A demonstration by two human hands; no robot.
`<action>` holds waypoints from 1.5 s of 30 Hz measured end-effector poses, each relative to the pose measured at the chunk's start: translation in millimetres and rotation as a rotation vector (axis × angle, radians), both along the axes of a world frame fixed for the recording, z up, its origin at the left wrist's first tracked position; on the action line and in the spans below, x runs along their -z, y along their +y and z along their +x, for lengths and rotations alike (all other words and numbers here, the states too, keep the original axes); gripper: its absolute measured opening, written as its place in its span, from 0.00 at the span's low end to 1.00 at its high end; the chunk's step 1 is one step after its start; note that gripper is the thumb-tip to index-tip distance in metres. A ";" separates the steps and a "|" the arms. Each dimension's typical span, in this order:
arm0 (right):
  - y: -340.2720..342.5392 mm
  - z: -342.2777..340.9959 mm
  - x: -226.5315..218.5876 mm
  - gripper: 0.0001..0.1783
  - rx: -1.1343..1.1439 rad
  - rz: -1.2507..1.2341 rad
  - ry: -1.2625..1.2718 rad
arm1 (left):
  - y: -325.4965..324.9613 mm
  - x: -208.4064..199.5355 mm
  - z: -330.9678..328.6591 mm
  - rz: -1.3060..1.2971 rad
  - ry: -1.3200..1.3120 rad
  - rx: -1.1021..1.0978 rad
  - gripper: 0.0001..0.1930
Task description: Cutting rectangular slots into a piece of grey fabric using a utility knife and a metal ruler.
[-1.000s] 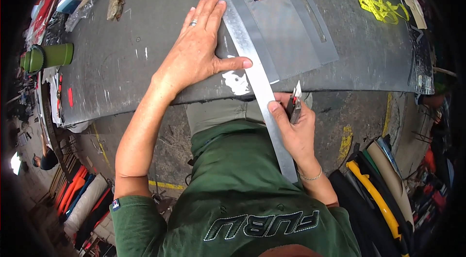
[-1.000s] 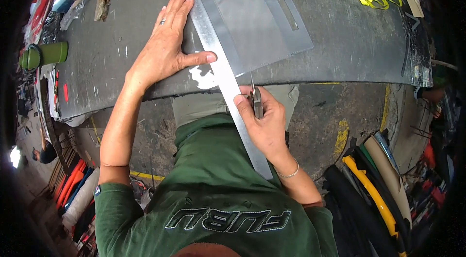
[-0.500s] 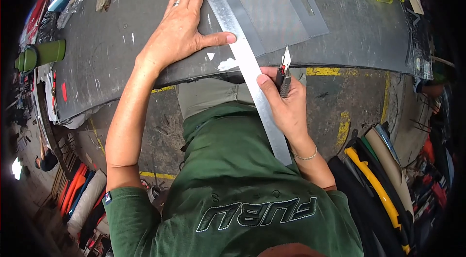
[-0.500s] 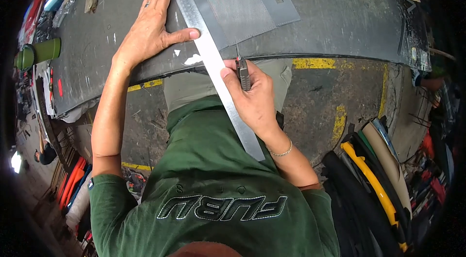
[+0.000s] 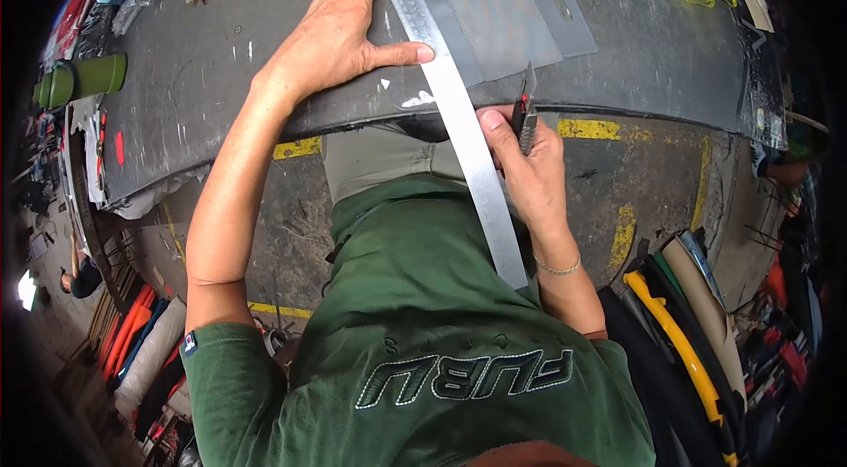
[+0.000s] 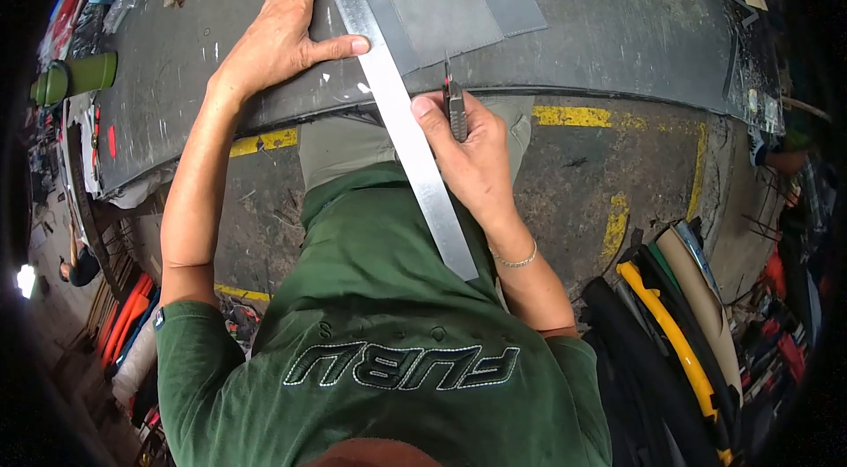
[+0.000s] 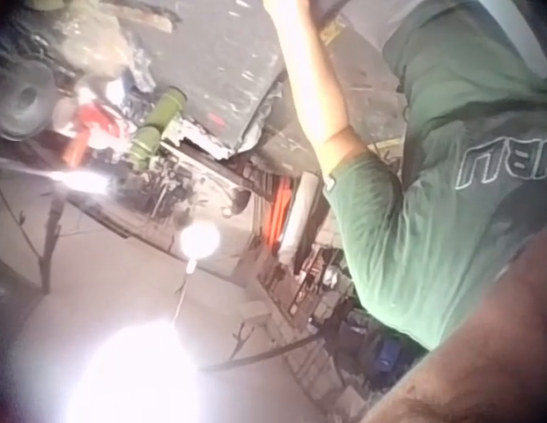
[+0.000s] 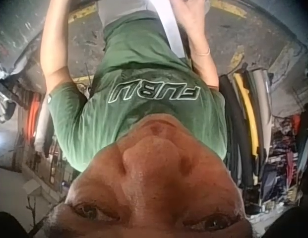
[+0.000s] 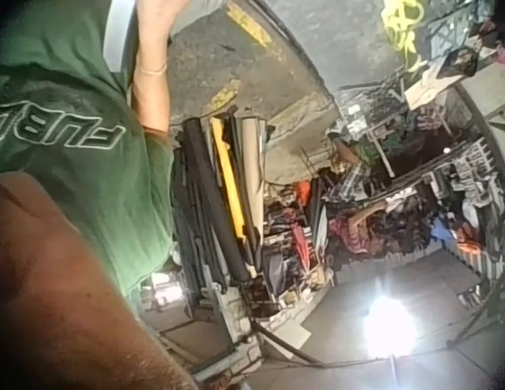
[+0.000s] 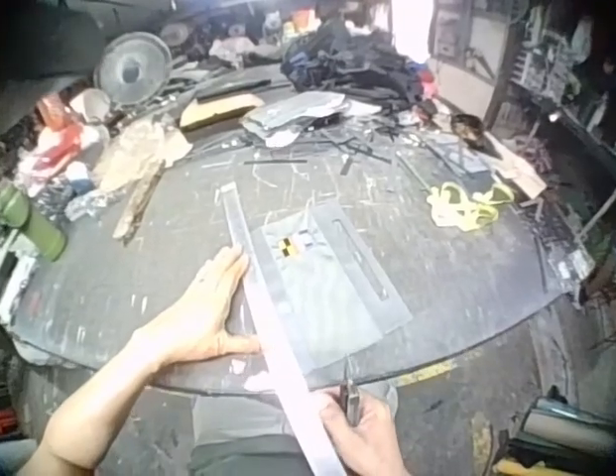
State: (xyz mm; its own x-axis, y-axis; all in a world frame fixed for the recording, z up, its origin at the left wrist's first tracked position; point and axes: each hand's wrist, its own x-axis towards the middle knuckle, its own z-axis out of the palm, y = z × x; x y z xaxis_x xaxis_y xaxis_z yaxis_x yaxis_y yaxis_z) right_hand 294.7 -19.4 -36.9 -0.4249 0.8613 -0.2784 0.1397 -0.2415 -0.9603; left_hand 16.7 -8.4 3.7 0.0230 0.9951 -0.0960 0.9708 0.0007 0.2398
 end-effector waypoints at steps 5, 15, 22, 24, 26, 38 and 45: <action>9.9 14.4 2.8 0.17 0.004 -0.042 0.049 | 3.4 -12.5 5.3 -0.034 0.046 -0.019 0.62; 14.5 28.7 10.5 0.17 0.092 -0.016 0.040 | 8.7 -10.0 -1.1 -0.046 0.089 0.024 0.63; 9.9 31.1 13.4 0.16 0.077 -0.030 0.018 | 12.1 -9.6 -3.0 -0.057 0.118 0.053 0.64; 8.4 30.2 13.4 0.16 0.073 -0.035 0.012 | 12.4 -10.7 -2.2 -0.049 0.100 0.052 0.64; 6.9 28.2 13.6 0.14 0.055 -0.027 0.050 | 12.8 -11.7 -1.1 -0.057 0.095 0.041 0.64; 8.9 0.3 4.9 0.14 -0.026 -0.057 0.125 | 9.8 -7.0 -1.5 -0.047 0.056 0.022 0.63; 7.5 -3.4 4.8 0.13 0.008 -0.094 0.106 | 7.1 -5.8 -1.1 -0.047 0.062 0.001 0.63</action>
